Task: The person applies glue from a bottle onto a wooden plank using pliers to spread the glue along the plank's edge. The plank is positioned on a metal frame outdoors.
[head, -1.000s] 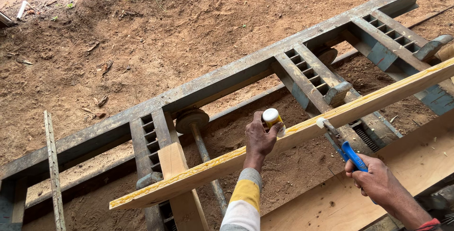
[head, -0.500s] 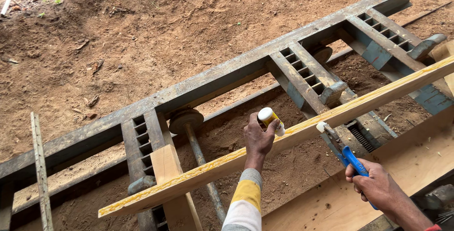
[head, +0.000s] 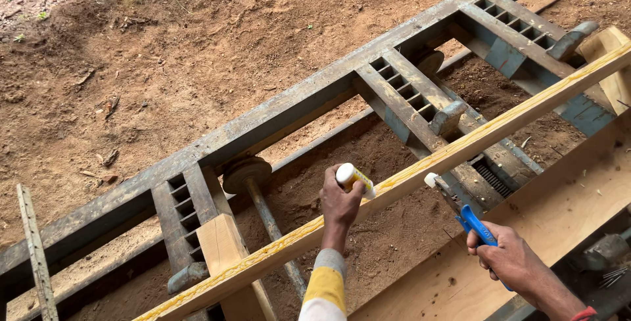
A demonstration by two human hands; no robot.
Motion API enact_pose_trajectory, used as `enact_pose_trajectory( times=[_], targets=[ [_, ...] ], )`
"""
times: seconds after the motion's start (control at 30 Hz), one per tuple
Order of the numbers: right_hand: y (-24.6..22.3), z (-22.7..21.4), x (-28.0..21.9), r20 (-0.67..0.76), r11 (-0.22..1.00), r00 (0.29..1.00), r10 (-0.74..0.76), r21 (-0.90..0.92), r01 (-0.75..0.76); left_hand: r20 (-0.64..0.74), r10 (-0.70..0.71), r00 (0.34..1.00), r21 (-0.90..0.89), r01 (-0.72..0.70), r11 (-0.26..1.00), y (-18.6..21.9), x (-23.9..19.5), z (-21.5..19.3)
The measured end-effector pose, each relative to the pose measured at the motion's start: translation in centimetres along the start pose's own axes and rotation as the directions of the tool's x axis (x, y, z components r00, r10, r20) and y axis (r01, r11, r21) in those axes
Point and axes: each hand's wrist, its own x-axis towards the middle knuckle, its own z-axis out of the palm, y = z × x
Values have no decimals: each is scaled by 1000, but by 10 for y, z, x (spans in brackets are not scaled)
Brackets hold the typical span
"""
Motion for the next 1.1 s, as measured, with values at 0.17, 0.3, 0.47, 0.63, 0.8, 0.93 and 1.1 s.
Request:
enact_pose_trajectory(
  times=[0.17, 0.3, 0.47, 0.63, 0.8, 0.93, 1.1],
  targets=[
    [-3, 2, -2, 3, 1000, 1000, 29, 8, -29, -12, 35, 999, 46, -34, 998, 2, -16, -12],
    [-2, 4, -2, 10, 1000, 1000, -4, -6, 4, -22, 115, 993, 79, -113, 990, 2, -29, -14],
    [-4, 3, -4, 17, 1000, 1000, -2, -7, 2, 5, 192, 981, 132, -191, 973, 2, -43, -12],
    [-1, 2, -6, 4, 1000, 1000, 9, -29, -9, 61, 239, 969, 176, -246, 953, -5, -62, -14],
    [7, -1, -6, 1, 1000, 1000, -14, -3, 14, 103, 257, 961, 273, -276, 921, -20, -76, -10],
    [8, -1, -6, -1, 1000, 1000, 8, 10, -8, -14, -84, 996, 6, 84, 996, -33, -97, 0],
    [8, -1, -17, 24, 1000, 999, -25, 9, 25, -20, -540, 842, -868, 253, 427, -41, -122, 24]
  ],
)
